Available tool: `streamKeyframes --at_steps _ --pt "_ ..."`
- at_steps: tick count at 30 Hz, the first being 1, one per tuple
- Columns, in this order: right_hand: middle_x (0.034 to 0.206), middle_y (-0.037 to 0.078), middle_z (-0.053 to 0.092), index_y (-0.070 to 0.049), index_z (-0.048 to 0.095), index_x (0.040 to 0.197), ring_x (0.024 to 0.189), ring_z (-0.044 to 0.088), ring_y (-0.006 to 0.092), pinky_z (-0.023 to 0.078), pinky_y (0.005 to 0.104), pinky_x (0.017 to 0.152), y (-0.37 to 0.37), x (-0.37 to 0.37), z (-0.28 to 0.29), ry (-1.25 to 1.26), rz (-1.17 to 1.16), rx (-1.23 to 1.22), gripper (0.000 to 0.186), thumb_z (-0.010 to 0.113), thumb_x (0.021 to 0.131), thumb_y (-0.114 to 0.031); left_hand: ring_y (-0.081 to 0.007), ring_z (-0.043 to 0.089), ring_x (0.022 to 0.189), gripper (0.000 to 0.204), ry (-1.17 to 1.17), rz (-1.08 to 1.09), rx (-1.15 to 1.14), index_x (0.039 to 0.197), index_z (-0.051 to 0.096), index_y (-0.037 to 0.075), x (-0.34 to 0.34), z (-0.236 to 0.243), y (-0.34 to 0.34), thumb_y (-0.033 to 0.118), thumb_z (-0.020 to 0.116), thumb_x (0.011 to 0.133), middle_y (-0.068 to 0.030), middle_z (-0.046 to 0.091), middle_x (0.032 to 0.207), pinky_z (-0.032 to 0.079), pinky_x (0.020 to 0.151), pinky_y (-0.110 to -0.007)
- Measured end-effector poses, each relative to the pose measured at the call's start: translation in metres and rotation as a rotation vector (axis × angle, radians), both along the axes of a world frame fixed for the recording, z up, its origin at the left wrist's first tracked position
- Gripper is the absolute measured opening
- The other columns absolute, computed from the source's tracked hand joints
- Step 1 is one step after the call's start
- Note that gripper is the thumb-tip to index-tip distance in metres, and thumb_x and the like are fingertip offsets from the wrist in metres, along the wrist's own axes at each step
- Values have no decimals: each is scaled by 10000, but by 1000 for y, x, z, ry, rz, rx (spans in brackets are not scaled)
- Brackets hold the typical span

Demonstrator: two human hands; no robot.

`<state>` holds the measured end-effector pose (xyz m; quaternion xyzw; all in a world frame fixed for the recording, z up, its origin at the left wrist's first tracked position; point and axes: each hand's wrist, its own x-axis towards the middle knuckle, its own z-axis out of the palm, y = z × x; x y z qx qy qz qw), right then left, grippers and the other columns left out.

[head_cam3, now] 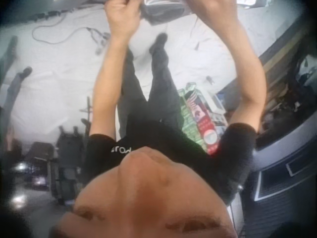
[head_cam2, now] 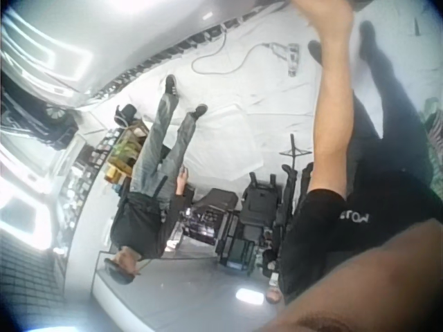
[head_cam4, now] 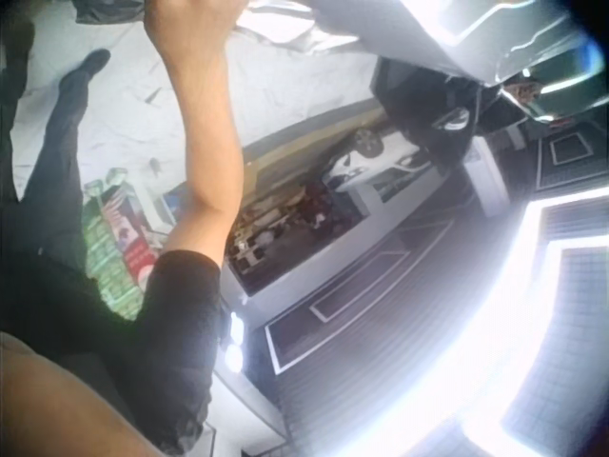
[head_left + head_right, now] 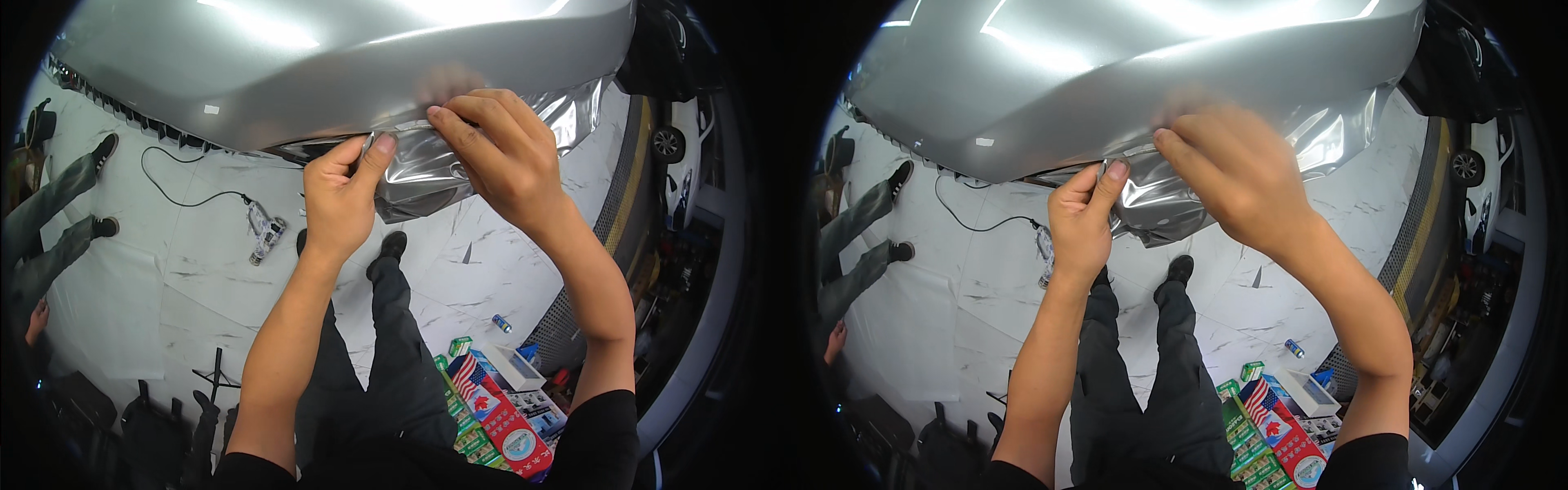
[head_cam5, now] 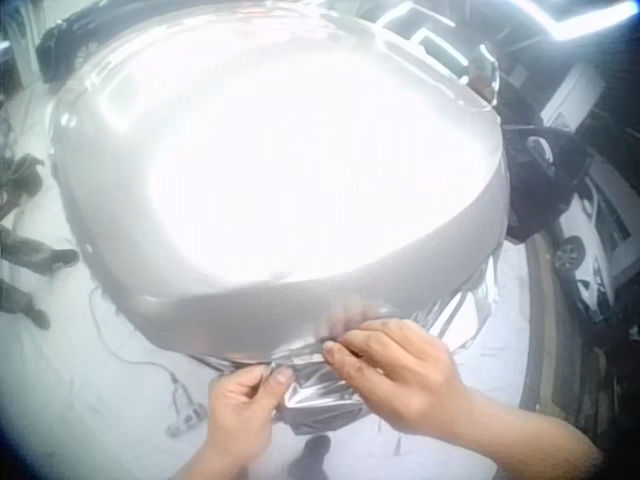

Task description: The person applies a silver vinyl wrap to the front hood and bumper of a car. They smooth the material with their hands, tuck edges into crevices, and use a knife to trim excess wrap along the contours of the hood and grille.

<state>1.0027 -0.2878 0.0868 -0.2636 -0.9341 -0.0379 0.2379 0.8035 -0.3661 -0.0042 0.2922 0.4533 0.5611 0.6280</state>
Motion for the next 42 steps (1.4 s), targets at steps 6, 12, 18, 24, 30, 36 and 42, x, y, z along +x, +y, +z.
streamKeyframes --at_steps 6,12,18,24,30,36,42 --pt "1004 108 738 11 802 1116 901 740 282 612 393 745 3 1 -3 8 31 9 404 811 713 17 -13 359 666 331 74 62 13 945 783 -2 5 7 0 274 752 1124 116 518 722 264 573 -260" --pt "1022 116 731 26 799 1072 889 730 299 590 412 744 -1 -1 -9 24 18 38 306 747 787 -72 -10 380 740 303 66 65 -30 932 769 14 6 6 -3 255 763 1116 119 562 784 284 650 -229" --pt "1003 106 741 17 796 1121 884 742 272 606 383 740 2 3 -9 57 26 33 408 797 713 32 -22 334 732 380 29 72 -22 798 672 60 6 13 -2 251 768 1113 125 503 763 259 642 -243" --pt "1013 116 736 33 785 1126 894 738 280 603 389 752 -1 0 -8 38 13 37 425 793 702 36 -24 330 731 373 65 89 -32 801 680 58 7 12 -2 241 766 1114 126 500 762 256 642 -246" --pt "1048 119 715 49 780 1073 924 737 301 596 406 774 1 0 -12 26 19 91 339 734 761 -74 -22 326 682 382 115 99 19 826 706 31 8 7 -1 267 753 1124 125 478 722 246 591 -263" --pt "1035 112 689 57 768 1078 927 714 292 585 406 778 0 -1 -13 37 22 86 341 730 767 -79 -20 325 663 420 130 130 19 809 693 23 11 7 -1 291 747 1128 122 465 696 239 567 -267" --pt "1033 101 689 55 770 1078 932 699 279 577 395 778 -2 -6 -12 31 17 81 303 731 803 -65 -22 350 722 365 101 108 3 820 709 38 8 7 -3 238 756 1121 119 511 758 272 629 -246"
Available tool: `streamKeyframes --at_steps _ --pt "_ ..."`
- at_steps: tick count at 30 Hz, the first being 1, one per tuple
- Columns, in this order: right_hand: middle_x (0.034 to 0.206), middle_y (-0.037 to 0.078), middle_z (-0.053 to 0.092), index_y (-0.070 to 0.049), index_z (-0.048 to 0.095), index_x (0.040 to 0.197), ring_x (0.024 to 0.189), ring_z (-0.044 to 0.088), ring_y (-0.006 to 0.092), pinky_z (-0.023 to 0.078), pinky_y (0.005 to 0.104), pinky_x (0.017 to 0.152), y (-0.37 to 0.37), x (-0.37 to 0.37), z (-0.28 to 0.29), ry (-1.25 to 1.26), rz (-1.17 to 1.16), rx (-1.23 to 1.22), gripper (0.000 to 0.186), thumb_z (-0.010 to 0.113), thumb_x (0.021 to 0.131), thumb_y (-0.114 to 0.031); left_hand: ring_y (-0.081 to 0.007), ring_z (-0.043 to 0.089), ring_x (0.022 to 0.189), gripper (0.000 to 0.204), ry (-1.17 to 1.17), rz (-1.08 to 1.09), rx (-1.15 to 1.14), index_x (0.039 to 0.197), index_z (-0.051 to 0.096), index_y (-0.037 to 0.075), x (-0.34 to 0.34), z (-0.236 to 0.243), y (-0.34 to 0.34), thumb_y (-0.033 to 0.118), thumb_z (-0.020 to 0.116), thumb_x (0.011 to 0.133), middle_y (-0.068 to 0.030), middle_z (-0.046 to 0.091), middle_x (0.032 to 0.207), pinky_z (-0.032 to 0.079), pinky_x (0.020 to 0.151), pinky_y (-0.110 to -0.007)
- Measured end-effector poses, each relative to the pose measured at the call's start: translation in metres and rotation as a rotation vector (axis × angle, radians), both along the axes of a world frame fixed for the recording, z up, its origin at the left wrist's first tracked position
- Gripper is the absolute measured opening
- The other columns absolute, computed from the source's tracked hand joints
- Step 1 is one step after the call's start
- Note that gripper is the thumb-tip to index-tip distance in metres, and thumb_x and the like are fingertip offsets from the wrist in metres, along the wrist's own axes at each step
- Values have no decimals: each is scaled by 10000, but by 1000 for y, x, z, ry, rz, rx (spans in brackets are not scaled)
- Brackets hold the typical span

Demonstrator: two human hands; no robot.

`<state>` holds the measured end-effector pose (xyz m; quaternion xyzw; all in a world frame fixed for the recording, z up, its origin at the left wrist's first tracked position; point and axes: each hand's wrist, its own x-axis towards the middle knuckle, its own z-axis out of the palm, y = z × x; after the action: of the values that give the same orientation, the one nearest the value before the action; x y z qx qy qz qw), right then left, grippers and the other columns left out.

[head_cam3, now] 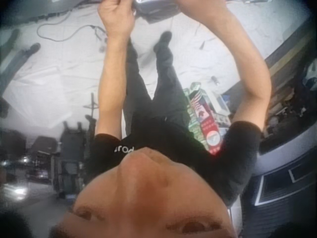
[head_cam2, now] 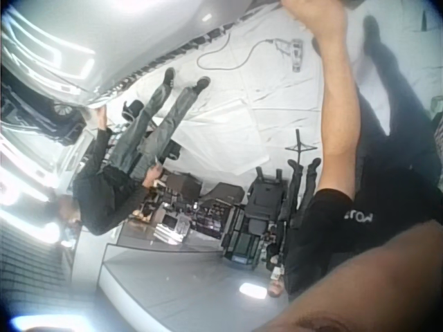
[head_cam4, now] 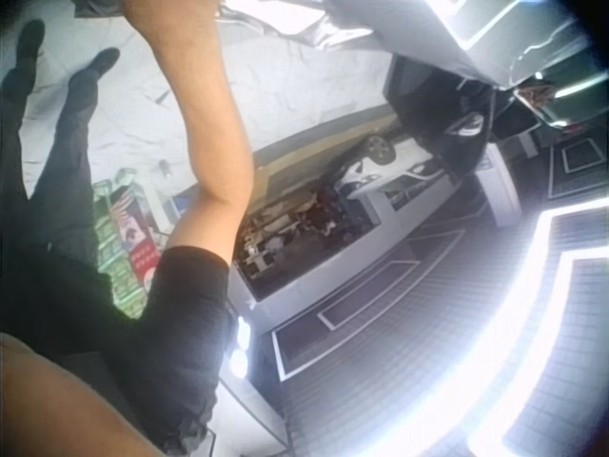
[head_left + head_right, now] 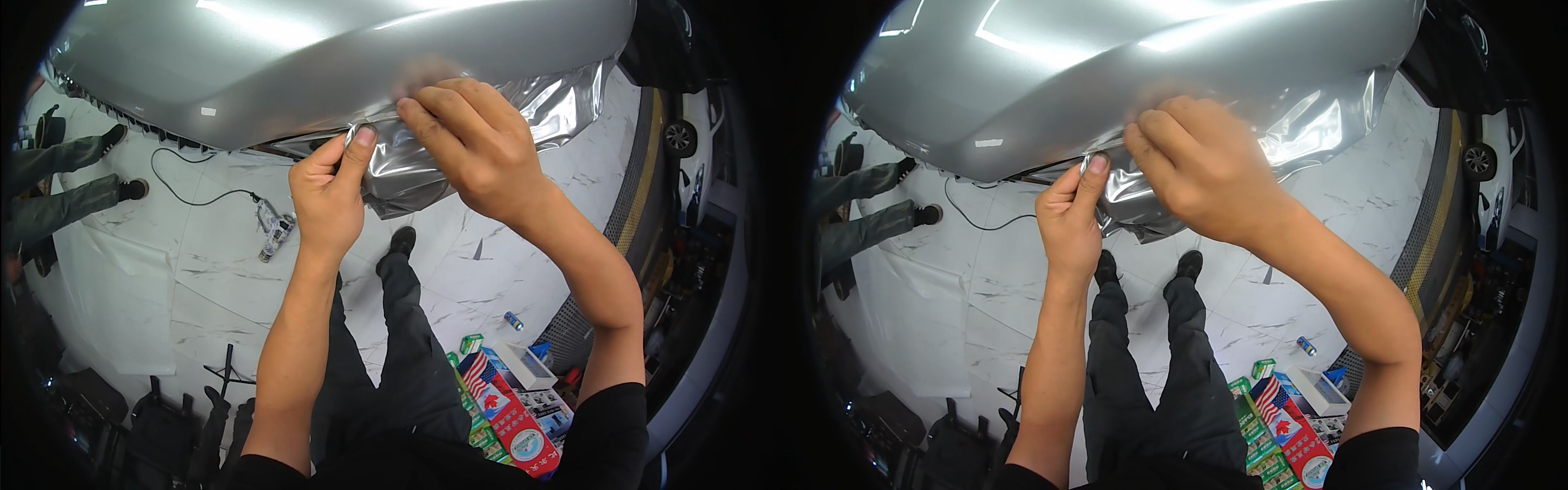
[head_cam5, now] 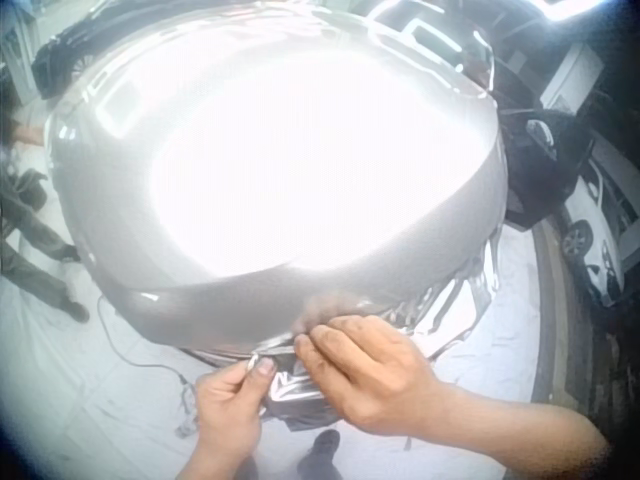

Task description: The person applies a silver vinyl wrap to the front hood and bumper of a car. They smooth the material with their hands, tuck edges into crevices, and use a knife to trim excess wrap along the contours of the hood and grille.

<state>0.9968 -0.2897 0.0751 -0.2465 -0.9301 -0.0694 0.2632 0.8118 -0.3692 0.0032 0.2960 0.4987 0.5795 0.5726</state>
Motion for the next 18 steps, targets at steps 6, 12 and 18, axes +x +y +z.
streamKeyframes --at_steps 6,12,18 --pt "1041 101 692 55 771 1086 937 699 276 575 393 781 2 6 0 -10 -3 15 307 732 808 -70 -24 364 750 343 27 -14 3 838 725 41 -1 0 0 227 750 1125 118 530 785 290 659 -238" --pt "1055 112 696 58 771 1103 946 702 284 577 404 792 3 14 2 -24 0 6 339 733 792 -69 -23 384 760 339 45 -23 -2 860 739 33 -3 -4 -1 241 747 1128 114 549 799 305 670 -233" --pt "1070 119 703 64 770 1107 951 704 290 577 407 798 5 24 4 -17 -4 19 347 736 780 -50 -23 355 711 399 53 6 4 823 698 31 0 -6 0 287 756 1123 112 506 748 276 621 -250"
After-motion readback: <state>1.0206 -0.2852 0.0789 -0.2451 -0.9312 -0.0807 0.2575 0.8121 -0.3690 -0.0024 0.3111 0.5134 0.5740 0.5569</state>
